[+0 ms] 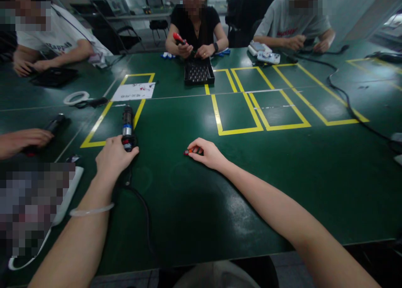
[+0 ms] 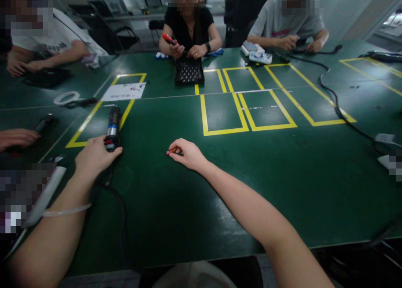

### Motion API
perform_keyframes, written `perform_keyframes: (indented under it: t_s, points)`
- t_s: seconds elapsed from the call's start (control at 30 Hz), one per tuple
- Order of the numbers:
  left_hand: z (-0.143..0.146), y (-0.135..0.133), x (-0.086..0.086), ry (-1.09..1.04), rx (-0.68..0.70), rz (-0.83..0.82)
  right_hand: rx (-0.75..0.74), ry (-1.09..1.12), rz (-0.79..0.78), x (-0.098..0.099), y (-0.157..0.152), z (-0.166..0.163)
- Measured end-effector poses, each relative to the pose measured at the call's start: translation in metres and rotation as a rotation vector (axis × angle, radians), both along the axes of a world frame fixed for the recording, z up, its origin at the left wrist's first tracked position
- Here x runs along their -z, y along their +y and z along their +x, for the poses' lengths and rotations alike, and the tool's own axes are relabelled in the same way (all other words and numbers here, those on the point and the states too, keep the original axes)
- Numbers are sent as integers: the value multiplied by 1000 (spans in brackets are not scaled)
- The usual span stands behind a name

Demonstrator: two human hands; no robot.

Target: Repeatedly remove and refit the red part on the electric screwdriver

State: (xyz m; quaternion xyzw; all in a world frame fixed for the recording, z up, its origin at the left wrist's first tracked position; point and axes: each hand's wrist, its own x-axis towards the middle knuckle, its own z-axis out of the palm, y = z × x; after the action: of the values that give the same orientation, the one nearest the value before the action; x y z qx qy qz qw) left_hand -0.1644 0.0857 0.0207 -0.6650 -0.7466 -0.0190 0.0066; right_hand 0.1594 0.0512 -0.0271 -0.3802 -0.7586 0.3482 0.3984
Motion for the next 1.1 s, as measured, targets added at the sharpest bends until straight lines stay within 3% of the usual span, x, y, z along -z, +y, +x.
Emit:
perform_keyframes:
  t_s: [0.3, 0.5, 0.93, 1.1]
  points:
    - [70, -23, 14, -1, 335, 108, 34, -64, 50, -2, -2, -1]
    - [106, -45, 14, -75, 518, 103, 50, -60, 70, -5, -4, -2]
    - [117, -55, 13, -130, 632, 65, -3, -277, 193, 2, -4, -6]
    - [117, -55, 13, -148, 634, 68, -6, -230, 221, 6, -3, -6]
